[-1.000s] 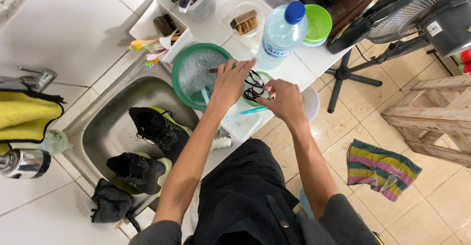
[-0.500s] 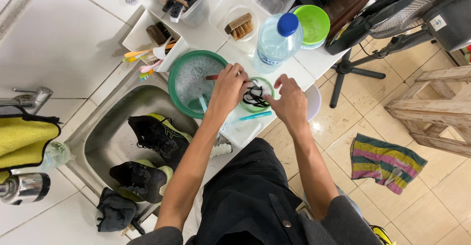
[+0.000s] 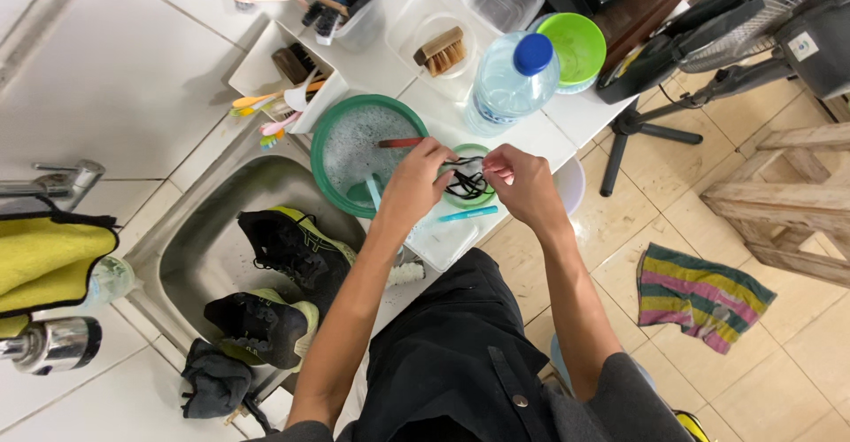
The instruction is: The person removes the laces from a pair of black and yellow sneakers in a kitchen sink. They then remove the insoles from both shoes and place them on the counter. The person handles the shoes and their components by hand throughout the process.
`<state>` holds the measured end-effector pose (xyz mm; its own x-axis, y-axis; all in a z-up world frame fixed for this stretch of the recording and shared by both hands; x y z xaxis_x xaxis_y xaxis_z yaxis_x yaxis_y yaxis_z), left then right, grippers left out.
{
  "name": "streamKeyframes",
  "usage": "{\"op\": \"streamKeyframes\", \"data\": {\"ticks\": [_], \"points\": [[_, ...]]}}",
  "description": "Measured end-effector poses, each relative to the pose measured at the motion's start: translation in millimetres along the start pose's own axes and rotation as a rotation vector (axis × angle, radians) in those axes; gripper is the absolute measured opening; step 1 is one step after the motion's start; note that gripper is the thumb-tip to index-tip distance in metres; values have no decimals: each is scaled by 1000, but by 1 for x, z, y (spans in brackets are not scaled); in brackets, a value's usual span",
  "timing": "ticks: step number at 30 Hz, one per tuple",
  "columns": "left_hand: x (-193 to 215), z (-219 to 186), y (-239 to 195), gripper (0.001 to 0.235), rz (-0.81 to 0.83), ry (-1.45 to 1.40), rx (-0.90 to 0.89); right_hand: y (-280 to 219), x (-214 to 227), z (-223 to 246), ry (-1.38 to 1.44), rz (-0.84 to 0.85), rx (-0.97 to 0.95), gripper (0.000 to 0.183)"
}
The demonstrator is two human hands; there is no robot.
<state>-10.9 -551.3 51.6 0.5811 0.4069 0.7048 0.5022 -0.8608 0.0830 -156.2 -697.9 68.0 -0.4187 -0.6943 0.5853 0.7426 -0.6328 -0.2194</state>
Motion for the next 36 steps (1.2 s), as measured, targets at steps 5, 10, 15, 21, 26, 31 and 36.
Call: {"op": "streamKeyframes", "data": {"ticks": [5,10,15,21,26,31,36], "points": [[-22,-6,-12,15,232,-151,23,9,-12,-3,-60,-58,108,19],[-13,-14,-14,21,258,-371,37,3,-17,14,-57,-131,224,14],[7,0,-32,37,-1,-663,187,-9,-15,40,79,-279,297,10],[32,22,-97,23,-109,-716,305,-34,-69,62,164,-199,434,22],[78,74,-183,22,-346,-466,484,-83,-147,152,330,160,537,26],[138,122,-297,27,-698,-148,691,-122,-259,188,155,685,478,24],[186,102,-381,46,-816,204,1008,-159,-326,203,-122,1074,325,31]]}}
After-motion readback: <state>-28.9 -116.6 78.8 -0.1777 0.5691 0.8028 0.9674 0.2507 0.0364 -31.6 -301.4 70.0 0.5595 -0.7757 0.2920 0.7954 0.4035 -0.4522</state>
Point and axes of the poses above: each hand's wrist, its own y-axis towards the middle knuckle, its own x-axis out of the back of the hand, z = x × y, the point moved 5 cm from there along y, towards the middle knuckle, and after that the axes turned 8 degrees about -z, right-handed, at the moved point
